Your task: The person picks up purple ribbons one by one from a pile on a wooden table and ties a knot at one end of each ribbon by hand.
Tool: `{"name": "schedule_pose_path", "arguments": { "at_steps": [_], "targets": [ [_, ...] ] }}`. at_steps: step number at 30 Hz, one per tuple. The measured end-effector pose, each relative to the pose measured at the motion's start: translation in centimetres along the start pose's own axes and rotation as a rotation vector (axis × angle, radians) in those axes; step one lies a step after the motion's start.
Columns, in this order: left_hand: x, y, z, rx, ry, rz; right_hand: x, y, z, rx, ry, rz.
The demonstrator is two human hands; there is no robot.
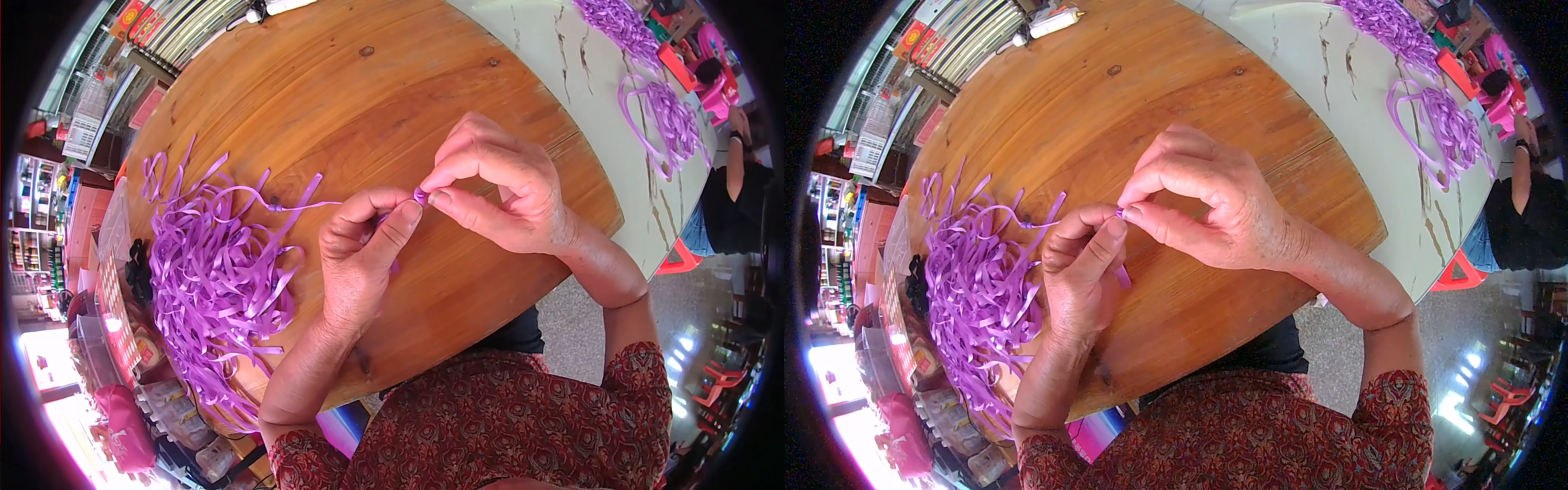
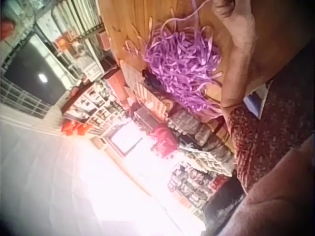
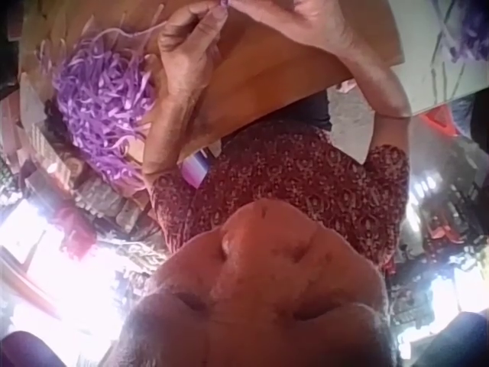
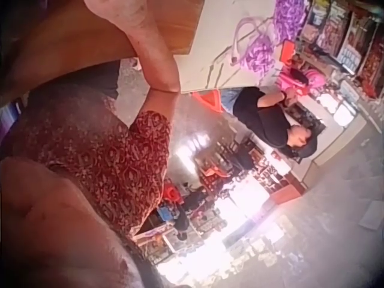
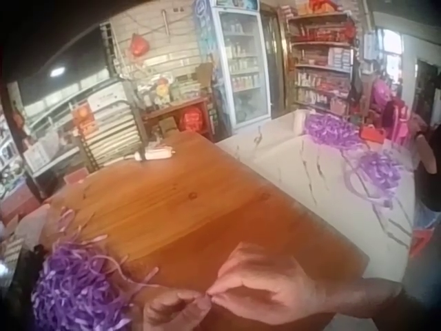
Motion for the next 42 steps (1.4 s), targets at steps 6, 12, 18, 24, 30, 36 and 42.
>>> {"name": "schedule_pose_path", "arguments": {
  "at_steps": [6, 12, 18, 24, 30, 36, 42],
  "targets": [
    [0.0, 0.0, 0.0, 0.015, 0.007, -0.016, 0.0, 0.0, -0.1, 0.019, 0.000, 0.000],
    [-0.1, 0.3, 0.0, 0.040, 0.003, 0.006, 0.0, 0.3, -0.1, -0.010, 0.005, 0.018],
    [0.0, 0.2, 0.1, 0.037, 0.009, 0.002, -0.3, 0.1, -1.2, 0.129, 0.135, -0.009],
    [-0.2, -0.2, 0.2, 0.023, -0.035, -0.027, -0.6, 0.3, -1.7, 0.192, 0.182, -0.015],
    [-0.1, -0.1, 0.1, 0.008, 0.004, 0.000, -0.9, 0.6, -2.2, 0.247, 0.222, -0.032],
    [0.0, -0.2, 0.0, 0.035, 0.010, -0.030, -1.0, 0.7, -2.5, 0.265, 0.272, -0.030],
    [0.1, -0.1, -0.2, 0.044, 0.024, -0.039, -1.1, 0.2, -3.2, 0.285, 0.345, -0.047]
  ]
}}
Point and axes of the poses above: each hand's wrist, its own x-axis towards the middle knuckle, its own y-axis out of the palm, z = x × y, the point moved 8 cm from there along x, towards the middle knuckle, and after that the axes turned 13 degrees about z, right-handed, at the moved point
